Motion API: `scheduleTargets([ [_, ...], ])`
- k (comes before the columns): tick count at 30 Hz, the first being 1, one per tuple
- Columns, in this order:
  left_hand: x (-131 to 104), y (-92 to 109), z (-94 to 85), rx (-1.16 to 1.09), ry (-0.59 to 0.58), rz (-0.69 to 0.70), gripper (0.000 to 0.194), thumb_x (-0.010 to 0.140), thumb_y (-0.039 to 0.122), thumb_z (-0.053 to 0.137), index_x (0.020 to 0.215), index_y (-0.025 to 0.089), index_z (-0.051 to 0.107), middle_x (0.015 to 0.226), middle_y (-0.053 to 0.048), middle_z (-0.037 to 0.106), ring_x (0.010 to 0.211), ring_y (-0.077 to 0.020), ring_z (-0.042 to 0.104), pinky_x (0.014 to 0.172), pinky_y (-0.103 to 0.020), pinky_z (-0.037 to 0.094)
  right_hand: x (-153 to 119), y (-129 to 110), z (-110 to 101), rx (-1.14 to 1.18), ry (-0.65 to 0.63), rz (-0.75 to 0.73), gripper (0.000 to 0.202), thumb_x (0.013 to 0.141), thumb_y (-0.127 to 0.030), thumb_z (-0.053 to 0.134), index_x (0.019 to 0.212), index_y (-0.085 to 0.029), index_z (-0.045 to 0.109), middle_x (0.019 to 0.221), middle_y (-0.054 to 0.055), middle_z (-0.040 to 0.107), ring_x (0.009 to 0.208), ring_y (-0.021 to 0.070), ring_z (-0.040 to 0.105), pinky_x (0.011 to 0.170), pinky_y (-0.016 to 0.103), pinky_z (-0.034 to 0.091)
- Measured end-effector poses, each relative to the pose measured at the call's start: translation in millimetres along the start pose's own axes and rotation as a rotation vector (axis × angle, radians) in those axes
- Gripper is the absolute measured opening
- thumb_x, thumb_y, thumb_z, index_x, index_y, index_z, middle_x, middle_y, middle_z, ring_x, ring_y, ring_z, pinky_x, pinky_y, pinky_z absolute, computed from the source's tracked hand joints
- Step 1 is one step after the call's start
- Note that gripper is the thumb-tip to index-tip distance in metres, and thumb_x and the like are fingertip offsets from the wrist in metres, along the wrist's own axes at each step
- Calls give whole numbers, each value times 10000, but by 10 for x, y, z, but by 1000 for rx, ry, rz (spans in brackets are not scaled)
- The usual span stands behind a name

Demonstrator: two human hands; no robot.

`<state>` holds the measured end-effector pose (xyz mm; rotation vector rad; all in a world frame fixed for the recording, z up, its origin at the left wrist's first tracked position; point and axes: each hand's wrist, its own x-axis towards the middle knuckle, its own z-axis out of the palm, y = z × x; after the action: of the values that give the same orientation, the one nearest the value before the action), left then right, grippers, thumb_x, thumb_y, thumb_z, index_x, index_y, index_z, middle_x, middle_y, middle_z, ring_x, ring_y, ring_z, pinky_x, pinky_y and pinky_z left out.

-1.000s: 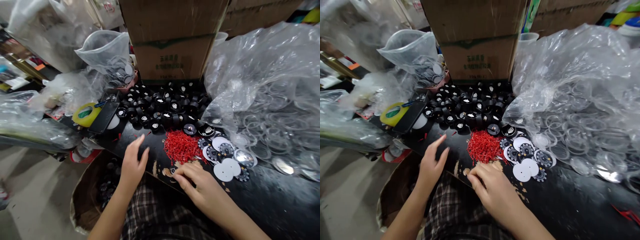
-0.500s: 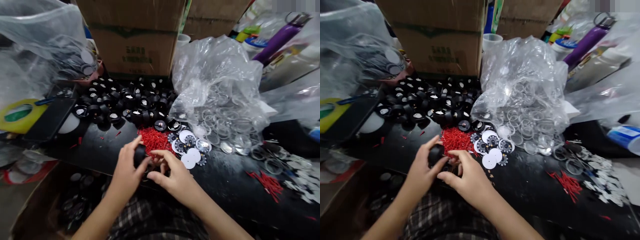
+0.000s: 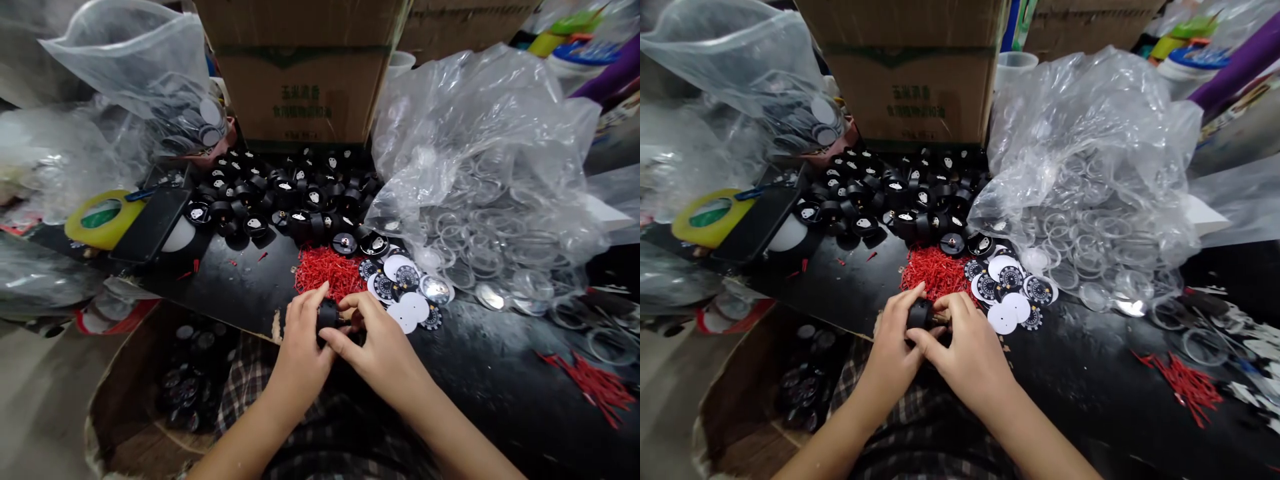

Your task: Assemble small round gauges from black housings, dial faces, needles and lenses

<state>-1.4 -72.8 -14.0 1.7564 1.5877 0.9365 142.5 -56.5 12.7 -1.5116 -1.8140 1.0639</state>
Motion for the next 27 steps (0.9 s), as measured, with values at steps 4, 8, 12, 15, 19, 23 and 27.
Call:
scheduleTargets([
  [4, -3, 108, -117, -566, -215, -287, 531, 830, 272, 621, 1328, 262, 438, 1399, -75, 485, 1294, -227, 453, 1082, -383, 342, -15, 51, -91, 46, -15, -55, 162, 862, -342, 589, 969, -221, 570, 906, 22, 588, 796, 168, 571, 721, 322, 470],
  [8, -36, 172, -188, -965, -199, -498, 480, 764, 303, 708, 1208, 264, 531, 1281, -48, 597, 1219, -225, 532, 1028, -338, 397, -62, 38, -137, 18, -51, -178, 182, 892, -275, 561, 1064, -219, 584, 1014, 48, 606, 895, 174, 576, 793, 327, 478],
  [12, -66, 179, -164, -954, -55, -575, 476, 669, 327, 791, 1104, 277, 606, 1081, -8, 665, 1069, -209, 604, 959, -309, 438, -127, 1, -105, -105, -79, -302, 426, 838, -220, 631, 1248, -189, 518, 1197, 98, 586, 1092, 226, 533, 926, 398, 444],
  [15, -88, 161, -121, -948, -145, -577, 462, 634, 386, 809, 1055, 256, 670, 1079, -31, 680, 1058, -225, 601, 909, -287, 465, -154, 46, -190, -138, -87, -319, 301, 841, -208, 622, 1141, -199, 595, 1099, 68, 646, 1011, 209, 573, 887, 384, 451],
  [19, -118, 172, -64, -988, -169, -611, 385, 704, 444, 749, 1004, 206, 709, 1152, -82, 670, 960, -225, 638, 740, -271, 529, -199, 262, -478, -255, -108, -208, 347, 856, -310, 636, 1194, -247, 587, 1076, 62, 653, 985, 213, 591, 855, 376, 463],
  [23, -122, 217, 32, -1115, -167, -649, 485, 808, 505, 627, 1195, 215, 606, 1047, -102, 719, 716, -169, 683, 652, -278, 535, -193, 552, -665, -554, 128, -1, 333, 817, -265, 658, 1133, -179, 599, 1056, 114, 606, 1004, 287, 570, 859, 469, 449],
  [27, -83, 239, 108, -1267, -198, -707, 434, 858, 508, 556, 1154, 195, 611, 1075, -104, 718, 879, -199, 704, 769, -289, 545, -166, 592, -665, -424, 187, -4, 83, 866, -240, 562, 919, -193, 604, 895, 61, 612, 804, 210, 592, 714, 357, 486],
])
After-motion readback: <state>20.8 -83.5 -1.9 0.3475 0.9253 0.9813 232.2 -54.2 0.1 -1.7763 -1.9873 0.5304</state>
